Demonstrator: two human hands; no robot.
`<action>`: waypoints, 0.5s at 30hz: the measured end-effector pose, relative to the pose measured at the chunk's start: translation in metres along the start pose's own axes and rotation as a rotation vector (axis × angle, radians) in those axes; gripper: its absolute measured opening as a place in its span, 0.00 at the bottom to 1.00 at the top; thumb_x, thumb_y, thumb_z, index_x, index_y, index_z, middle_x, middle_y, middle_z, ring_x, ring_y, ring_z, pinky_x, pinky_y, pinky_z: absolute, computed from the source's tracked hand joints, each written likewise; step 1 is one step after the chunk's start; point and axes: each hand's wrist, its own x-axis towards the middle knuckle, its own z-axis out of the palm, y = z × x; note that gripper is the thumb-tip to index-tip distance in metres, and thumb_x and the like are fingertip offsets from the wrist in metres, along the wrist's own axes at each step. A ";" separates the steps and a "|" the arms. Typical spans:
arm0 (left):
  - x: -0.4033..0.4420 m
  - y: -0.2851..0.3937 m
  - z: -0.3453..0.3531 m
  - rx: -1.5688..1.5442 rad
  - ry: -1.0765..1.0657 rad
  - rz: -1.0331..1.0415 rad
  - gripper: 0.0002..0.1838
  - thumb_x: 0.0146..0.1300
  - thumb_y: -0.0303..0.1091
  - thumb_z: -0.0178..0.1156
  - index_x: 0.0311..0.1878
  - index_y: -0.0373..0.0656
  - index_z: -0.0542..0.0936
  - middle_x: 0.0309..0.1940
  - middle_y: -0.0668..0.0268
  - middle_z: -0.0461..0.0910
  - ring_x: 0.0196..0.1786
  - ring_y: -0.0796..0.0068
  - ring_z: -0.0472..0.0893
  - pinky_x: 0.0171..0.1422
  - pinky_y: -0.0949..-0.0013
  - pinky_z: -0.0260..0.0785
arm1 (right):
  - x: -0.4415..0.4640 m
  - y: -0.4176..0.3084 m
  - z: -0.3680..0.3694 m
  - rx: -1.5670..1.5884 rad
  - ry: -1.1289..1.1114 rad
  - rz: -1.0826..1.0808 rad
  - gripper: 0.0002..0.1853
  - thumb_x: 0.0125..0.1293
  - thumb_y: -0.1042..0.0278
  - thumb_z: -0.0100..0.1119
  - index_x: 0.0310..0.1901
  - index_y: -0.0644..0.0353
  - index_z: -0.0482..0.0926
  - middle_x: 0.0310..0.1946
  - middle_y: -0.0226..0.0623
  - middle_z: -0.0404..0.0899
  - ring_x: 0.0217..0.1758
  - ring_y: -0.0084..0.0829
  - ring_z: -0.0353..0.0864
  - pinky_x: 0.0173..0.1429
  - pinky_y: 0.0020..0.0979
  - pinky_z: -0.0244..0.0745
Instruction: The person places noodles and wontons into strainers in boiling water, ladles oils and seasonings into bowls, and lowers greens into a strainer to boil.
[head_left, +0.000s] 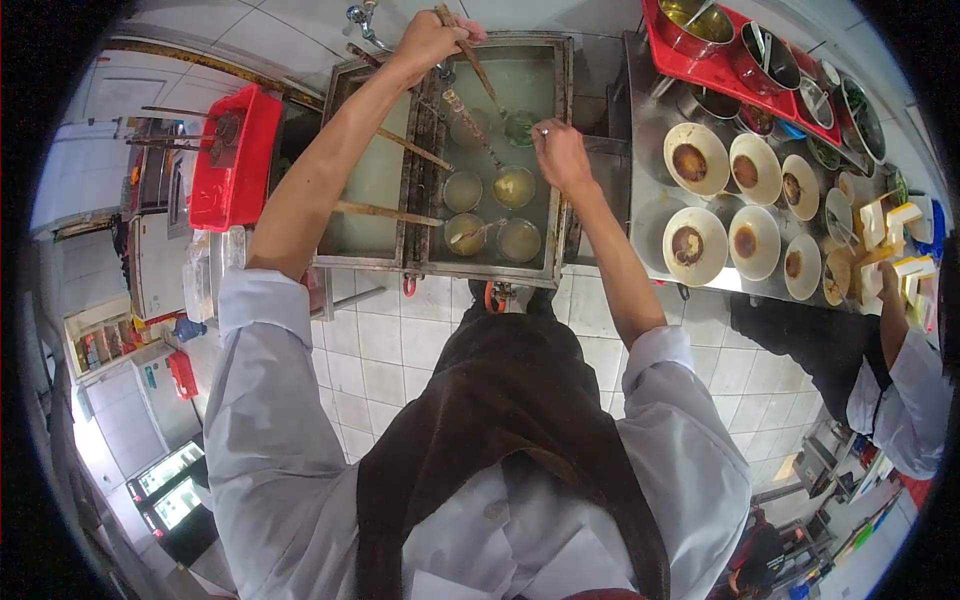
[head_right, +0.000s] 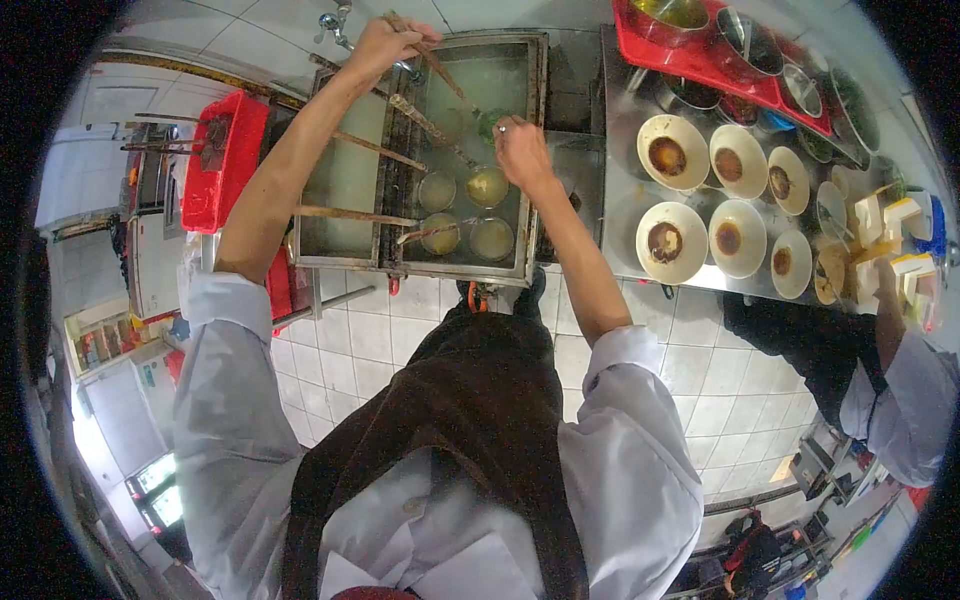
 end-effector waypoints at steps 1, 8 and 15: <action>0.001 0.001 -0.001 0.093 -0.070 0.012 0.11 0.66 0.28 0.53 0.42 0.37 0.85 0.43 0.62 0.85 0.48 0.72 0.83 0.52 0.69 0.74 | 0.001 -0.007 -0.009 0.035 0.051 -0.010 0.06 0.63 0.74 0.56 0.36 0.70 0.78 0.35 0.55 0.80 0.38 0.57 0.80 0.44 0.48 0.75; -0.018 0.048 0.022 0.140 0.049 -0.129 0.09 0.70 0.25 0.51 0.45 0.29 0.78 0.38 0.55 0.84 0.43 0.66 0.83 0.47 0.63 0.76 | -0.002 0.005 -0.003 -0.009 -0.005 -0.024 0.06 0.63 0.74 0.56 0.35 0.68 0.78 0.34 0.56 0.79 0.38 0.58 0.79 0.44 0.49 0.75; -0.026 0.062 0.029 0.163 0.021 -0.163 0.10 0.70 0.26 0.50 0.35 0.32 0.78 0.36 0.59 0.84 0.42 0.69 0.82 0.47 0.62 0.75 | 0.010 -0.004 -0.013 0.053 0.126 -0.004 0.05 0.63 0.75 0.56 0.35 0.67 0.78 0.34 0.55 0.79 0.37 0.58 0.79 0.42 0.49 0.75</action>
